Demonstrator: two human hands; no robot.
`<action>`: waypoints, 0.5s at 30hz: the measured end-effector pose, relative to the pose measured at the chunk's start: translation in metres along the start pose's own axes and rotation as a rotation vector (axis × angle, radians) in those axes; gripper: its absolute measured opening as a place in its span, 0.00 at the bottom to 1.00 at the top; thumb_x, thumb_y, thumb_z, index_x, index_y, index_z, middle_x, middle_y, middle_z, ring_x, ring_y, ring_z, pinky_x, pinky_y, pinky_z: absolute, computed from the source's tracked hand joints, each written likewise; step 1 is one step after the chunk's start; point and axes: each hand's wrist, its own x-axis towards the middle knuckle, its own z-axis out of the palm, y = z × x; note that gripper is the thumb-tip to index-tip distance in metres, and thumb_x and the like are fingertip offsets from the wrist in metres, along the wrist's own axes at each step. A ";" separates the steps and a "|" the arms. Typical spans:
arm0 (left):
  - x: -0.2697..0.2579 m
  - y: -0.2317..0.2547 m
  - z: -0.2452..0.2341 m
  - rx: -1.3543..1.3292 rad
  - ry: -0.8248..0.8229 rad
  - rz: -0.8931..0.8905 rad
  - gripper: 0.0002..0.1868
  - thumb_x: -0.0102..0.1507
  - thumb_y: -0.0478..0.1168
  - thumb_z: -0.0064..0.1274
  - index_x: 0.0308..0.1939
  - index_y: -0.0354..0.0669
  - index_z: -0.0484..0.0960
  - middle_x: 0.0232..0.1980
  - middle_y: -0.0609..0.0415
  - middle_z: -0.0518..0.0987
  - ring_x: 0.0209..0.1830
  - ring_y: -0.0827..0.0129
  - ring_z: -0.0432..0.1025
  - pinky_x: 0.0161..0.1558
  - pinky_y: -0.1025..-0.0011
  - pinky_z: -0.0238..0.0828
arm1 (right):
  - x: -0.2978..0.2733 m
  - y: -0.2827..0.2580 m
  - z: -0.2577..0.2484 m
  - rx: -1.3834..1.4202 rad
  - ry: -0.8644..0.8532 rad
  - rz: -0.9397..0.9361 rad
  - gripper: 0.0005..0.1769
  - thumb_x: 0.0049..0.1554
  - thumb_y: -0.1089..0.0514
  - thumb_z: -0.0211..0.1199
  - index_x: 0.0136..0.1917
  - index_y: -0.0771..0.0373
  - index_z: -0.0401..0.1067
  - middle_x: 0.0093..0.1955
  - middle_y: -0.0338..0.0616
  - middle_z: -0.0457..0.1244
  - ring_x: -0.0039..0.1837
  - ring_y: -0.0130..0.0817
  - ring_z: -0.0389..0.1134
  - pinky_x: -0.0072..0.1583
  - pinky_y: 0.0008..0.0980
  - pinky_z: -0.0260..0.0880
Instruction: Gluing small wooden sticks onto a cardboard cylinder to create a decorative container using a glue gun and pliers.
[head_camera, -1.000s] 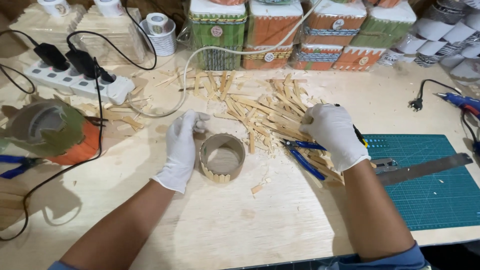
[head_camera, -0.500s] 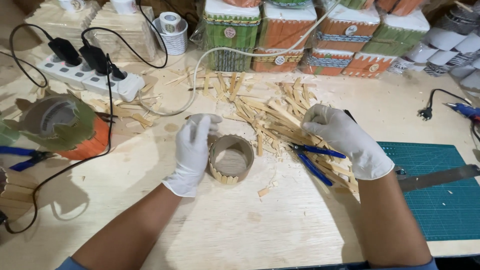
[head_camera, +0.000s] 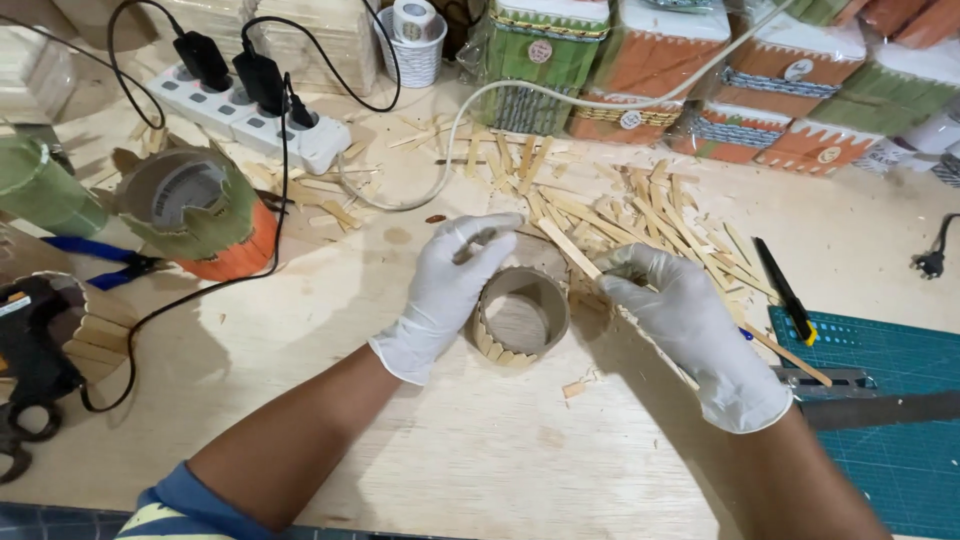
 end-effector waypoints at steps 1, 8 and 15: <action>0.001 -0.003 -0.002 0.060 -0.029 0.043 0.14 0.56 0.44 0.69 0.45 0.49 0.90 0.40 0.57 0.81 0.41 0.76 0.73 0.49 0.75 0.73 | -0.004 -0.004 0.003 0.026 0.023 -0.010 0.11 0.55 0.59 0.71 0.52 0.52 0.82 0.44 0.38 0.72 0.51 0.29 0.71 0.60 0.35 0.70; 0.015 -0.036 -0.010 0.280 -0.139 0.282 0.14 0.54 0.44 0.75 0.42 0.50 0.91 0.40 0.57 0.78 0.46 0.74 0.73 0.57 0.73 0.69 | -0.020 -0.023 0.023 0.239 0.030 0.032 0.07 0.53 0.61 0.74 0.47 0.58 0.82 0.38 0.41 0.71 0.45 0.29 0.69 0.56 0.33 0.72; 0.010 -0.040 -0.011 0.277 -0.211 0.357 0.07 0.54 0.43 0.73 0.32 0.49 0.91 0.31 0.56 0.78 0.41 0.74 0.71 0.54 0.75 0.68 | -0.027 -0.034 0.015 0.255 0.004 0.024 0.06 0.51 0.58 0.78 0.41 0.59 0.83 0.34 0.44 0.71 0.40 0.31 0.69 0.51 0.33 0.72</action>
